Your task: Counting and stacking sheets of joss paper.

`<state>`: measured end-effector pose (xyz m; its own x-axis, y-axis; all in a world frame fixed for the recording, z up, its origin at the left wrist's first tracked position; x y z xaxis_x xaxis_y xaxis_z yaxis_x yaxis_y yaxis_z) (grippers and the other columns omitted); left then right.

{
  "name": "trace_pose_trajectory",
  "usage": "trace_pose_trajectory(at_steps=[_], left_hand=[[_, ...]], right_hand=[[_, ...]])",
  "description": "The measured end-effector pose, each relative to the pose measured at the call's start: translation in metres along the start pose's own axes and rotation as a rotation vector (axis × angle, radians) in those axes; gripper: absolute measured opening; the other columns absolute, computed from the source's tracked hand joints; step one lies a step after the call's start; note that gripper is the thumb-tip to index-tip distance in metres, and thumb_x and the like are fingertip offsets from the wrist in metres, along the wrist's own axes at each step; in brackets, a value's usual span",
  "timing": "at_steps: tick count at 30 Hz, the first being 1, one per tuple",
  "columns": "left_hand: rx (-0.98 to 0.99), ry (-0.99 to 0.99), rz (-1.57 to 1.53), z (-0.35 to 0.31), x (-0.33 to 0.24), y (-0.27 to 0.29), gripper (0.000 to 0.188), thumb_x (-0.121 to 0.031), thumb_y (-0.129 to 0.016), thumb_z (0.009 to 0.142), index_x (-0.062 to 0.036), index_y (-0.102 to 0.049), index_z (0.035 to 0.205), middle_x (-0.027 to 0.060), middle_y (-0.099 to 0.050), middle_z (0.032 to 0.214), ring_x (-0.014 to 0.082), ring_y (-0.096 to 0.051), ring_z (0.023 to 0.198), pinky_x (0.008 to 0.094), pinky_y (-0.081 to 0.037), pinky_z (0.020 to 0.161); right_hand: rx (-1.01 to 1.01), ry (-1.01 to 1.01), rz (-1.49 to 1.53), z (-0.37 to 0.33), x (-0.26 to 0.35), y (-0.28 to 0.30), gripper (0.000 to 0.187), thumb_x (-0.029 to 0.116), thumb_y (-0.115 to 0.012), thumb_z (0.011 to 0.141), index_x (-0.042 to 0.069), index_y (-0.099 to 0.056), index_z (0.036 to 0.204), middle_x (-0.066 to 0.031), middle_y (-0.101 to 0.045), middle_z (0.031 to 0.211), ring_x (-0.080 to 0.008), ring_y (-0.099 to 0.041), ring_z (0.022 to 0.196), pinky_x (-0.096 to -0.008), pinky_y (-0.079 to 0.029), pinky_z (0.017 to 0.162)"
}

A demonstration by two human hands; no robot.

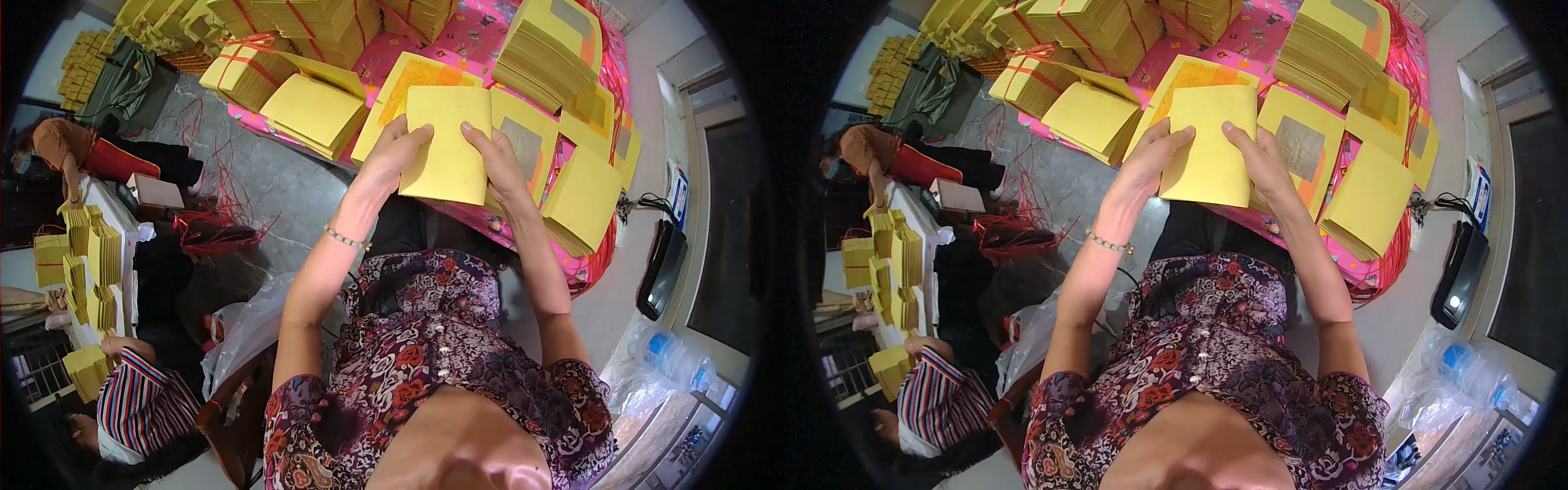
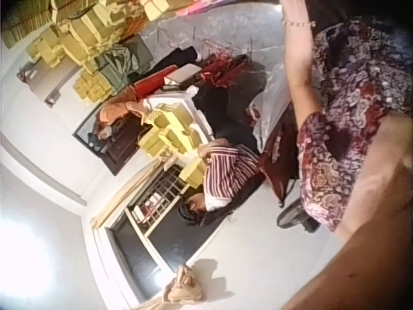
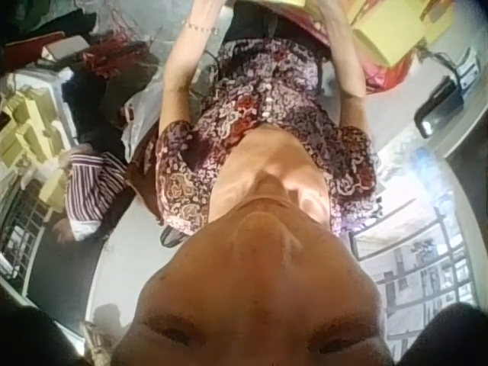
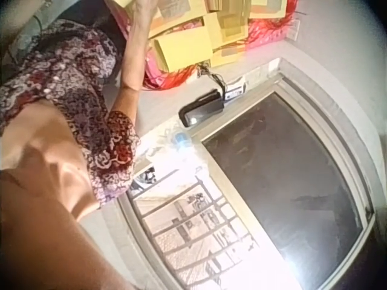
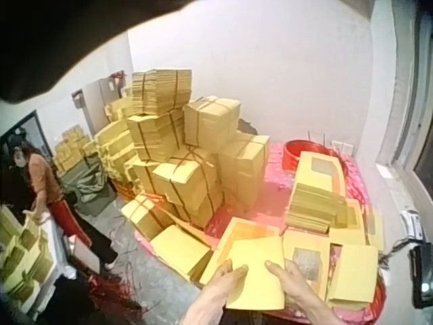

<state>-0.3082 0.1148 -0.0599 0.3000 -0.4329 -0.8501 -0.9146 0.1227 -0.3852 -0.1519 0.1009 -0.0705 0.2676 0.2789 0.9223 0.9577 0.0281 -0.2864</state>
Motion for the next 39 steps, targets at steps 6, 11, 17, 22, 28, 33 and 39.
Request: trace_pose_trajectory(at_steps=[6, 11, 17, 22, 28, 33, 39], left_hand=[[0.018, 0.014, 0.019, -0.001, -0.001, -0.001, 0.030, -0.008, -0.050, 0.097, 0.0048, -0.051, 0.124, 0.0141, -0.064, 0.112, 0.0194, -0.065, 0.096, 0.0314, -0.053, 0.082], [0.017, 0.009, 0.023, 0.000, 0.000, 0.001, 0.030, -0.008, -0.050, 0.098, 0.0055, -0.049, 0.124, 0.0147, -0.064, 0.113, 0.0198, -0.065, 0.097, 0.0314, -0.053, 0.082], [0.022, 0.001, 0.028, 0.003, 0.002, 0.003, 0.030, -0.009, -0.050, 0.098, 0.0058, -0.049, 0.123, 0.0149, -0.064, 0.113, 0.0192, -0.064, 0.098, 0.0310, -0.053, 0.082], [0.029, -0.031, 0.040, 0.005, 0.004, 0.005, 0.029, -0.008, -0.051, 0.097, 0.0058, -0.050, 0.122, 0.0143, -0.064, 0.112, 0.0188, -0.064, 0.097, 0.0306, -0.052, 0.082], [0.049, -0.240, 0.088, 0.002, 0.005, 0.003, 0.030, -0.006, -0.051, 0.096, 0.0057, -0.046, 0.124, 0.0132, -0.061, 0.114, 0.0164, -0.061, 0.101, 0.0295, -0.050, 0.085], [0.016, -0.404, 0.183, -0.013, -0.001, -0.004, 0.033, -0.005, -0.050, 0.096, 0.0048, -0.041, 0.126, 0.0129, -0.057, 0.117, 0.0138, -0.056, 0.105, 0.0279, -0.047, 0.089], [0.016, -0.547, 0.231, -0.026, -0.004, -0.008, 0.036, -0.007, -0.049, 0.097, 0.0049, -0.039, 0.130, 0.0120, -0.057, 0.117, 0.0135, -0.054, 0.108, 0.0276, -0.045, 0.091]], right_hand=[[0.000, -0.006, -0.004, 0.003, -0.005, 0.004, 0.036, 0.025, -0.058, 0.096, -0.002, -0.057, 0.120, -0.0090, -0.067, 0.106, -0.0122, -0.065, 0.091, -0.0253, -0.052, 0.078], [0.001, -0.005, -0.002, 0.001, -0.003, 0.001, 0.036, 0.025, -0.058, 0.096, -0.003, -0.057, 0.120, -0.0097, -0.067, 0.106, -0.0125, -0.065, 0.091, -0.0254, -0.053, 0.078], [-0.003, -0.018, 0.004, 0.002, -0.004, 0.001, 0.037, 0.025, -0.058, 0.096, -0.003, -0.057, 0.120, -0.0100, -0.067, 0.106, -0.0128, -0.066, 0.090, -0.0253, -0.053, 0.078], [0.002, -0.001, 0.002, 0.003, -0.005, 0.000, 0.036, 0.024, -0.057, 0.097, -0.004, -0.057, 0.119, -0.0099, -0.067, 0.106, -0.0127, -0.065, 0.091, -0.0253, -0.053, 0.078], [0.033, 0.064, -0.056, -0.001, -0.002, -0.001, 0.035, 0.024, -0.055, 0.098, -0.002, -0.056, 0.121, -0.0081, -0.066, 0.109, -0.0106, -0.063, 0.094, -0.0257, -0.050, 0.082], [0.052, 0.194, -0.078, -0.009, 0.002, -0.003, 0.033, 0.022, -0.056, 0.098, -0.001, -0.057, 0.121, -0.0065, -0.066, 0.109, -0.0093, -0.061, 0.095, -0.0258, -0.049, 0.082], [0.107, 0.279, -0.134, -0.018, 0.005, 0.002, 0.033, 0.022, -0.058, 0.097, -0.001, -0.056, 0.122, -0.0058, -0.065, 0.110, -0.0097, -0.060, 0.097, -0.0265, -0.049, 0.084]])
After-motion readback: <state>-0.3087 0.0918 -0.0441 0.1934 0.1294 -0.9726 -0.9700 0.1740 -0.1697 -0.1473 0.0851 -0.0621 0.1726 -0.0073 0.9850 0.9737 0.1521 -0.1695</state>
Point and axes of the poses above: each hand's wrist, its own z-axis towards the middle knuckle, its own y-axis out of the back of the hand, x = y × z, the point moved 4 cm from there along z, towards the middle knuckle
